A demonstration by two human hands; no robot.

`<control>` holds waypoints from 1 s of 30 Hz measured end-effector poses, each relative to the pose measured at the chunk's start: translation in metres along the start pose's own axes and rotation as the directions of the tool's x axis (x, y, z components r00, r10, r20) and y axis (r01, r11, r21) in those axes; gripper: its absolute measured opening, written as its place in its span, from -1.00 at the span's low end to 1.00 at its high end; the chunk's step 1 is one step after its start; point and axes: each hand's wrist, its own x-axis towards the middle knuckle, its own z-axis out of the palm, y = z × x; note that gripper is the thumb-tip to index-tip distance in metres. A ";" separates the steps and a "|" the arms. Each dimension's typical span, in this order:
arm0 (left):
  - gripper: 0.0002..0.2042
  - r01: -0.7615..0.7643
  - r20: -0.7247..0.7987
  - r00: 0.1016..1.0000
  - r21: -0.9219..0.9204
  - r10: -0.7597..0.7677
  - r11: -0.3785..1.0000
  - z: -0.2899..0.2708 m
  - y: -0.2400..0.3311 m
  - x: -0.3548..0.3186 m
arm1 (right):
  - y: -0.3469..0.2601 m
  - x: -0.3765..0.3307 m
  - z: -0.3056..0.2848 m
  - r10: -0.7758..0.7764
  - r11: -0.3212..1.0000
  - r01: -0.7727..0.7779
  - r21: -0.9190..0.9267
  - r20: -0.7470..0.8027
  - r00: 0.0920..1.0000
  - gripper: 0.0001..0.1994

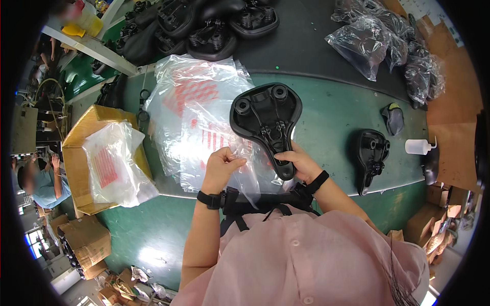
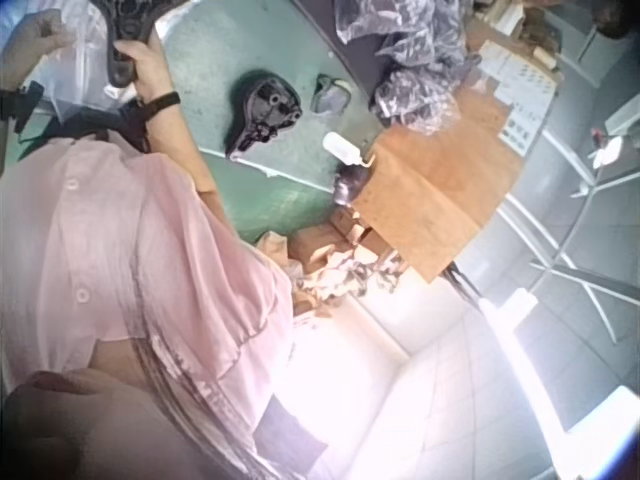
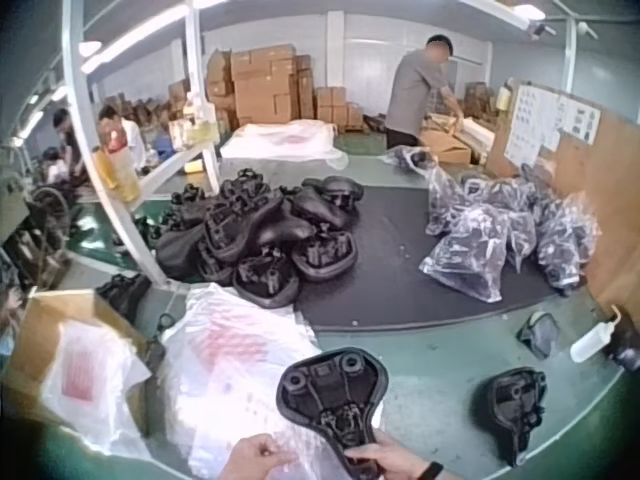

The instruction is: The recorder is inspecting and organizing bicycle saddles on a workbench in a manufacturing workshop.

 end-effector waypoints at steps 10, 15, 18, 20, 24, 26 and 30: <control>-0.73 0.028 -0.019 1.000 0.377 -0.022 0.926 0.026 0.003 -0.005 | 0.018 0.011 0.011 -0.022 0.999 0.018 0.027 0.126 0.992 -0.60; -0.74 0.022 -0.188 0.979 -0.276 -0.076 0.961 -0.011 0.000 -0.016 | 0.026 0.021 -0.001 -0.034 0.998 0.037 0.054 -0.064 0.997 -0.61; -0.90 -0.211 -0.419 0.893 -0.711 -0.162 0.671 -0.062 0.002 -0.026 | 0.025 0.027 -0.034 -0.186 0.976 0.169 -0.134 -0.128 0.974 -0.50; -0.98 -0.080 -0.140 0.987 -0.860 -0.084 0.504 -0.085 0.006 -0.035 | 0.016 0.024 -0.029 -0.185 0.978 0.164 -0.129 -0.174 0.967 -0.45; -0.89 0.057 -0.150 0.975 -0.551 -0.166 0.832 -0.068 0.022 -0.040 | 0.000 0.016 -0.030 -0.316 0.932 0.245 -0.267 -0.271 0.909 -0.34; -0.83 0.200 -0.262 0.957 0.302 -0.121 0.932 -0.057 0.018 -0.032 | -0.013 -0.001 -0.027 -0.580 0.710 0.432 -0.556 -0.114 0.806 -0.34; -0.85 0.050 -0.293 0.956 0.156 -0.002 0.986 -0.033 0.003 -0.013 | -0.018 -0.032 -0.002 -0.502 0.362 0.477 -0.801 0.263 0.824 -0.42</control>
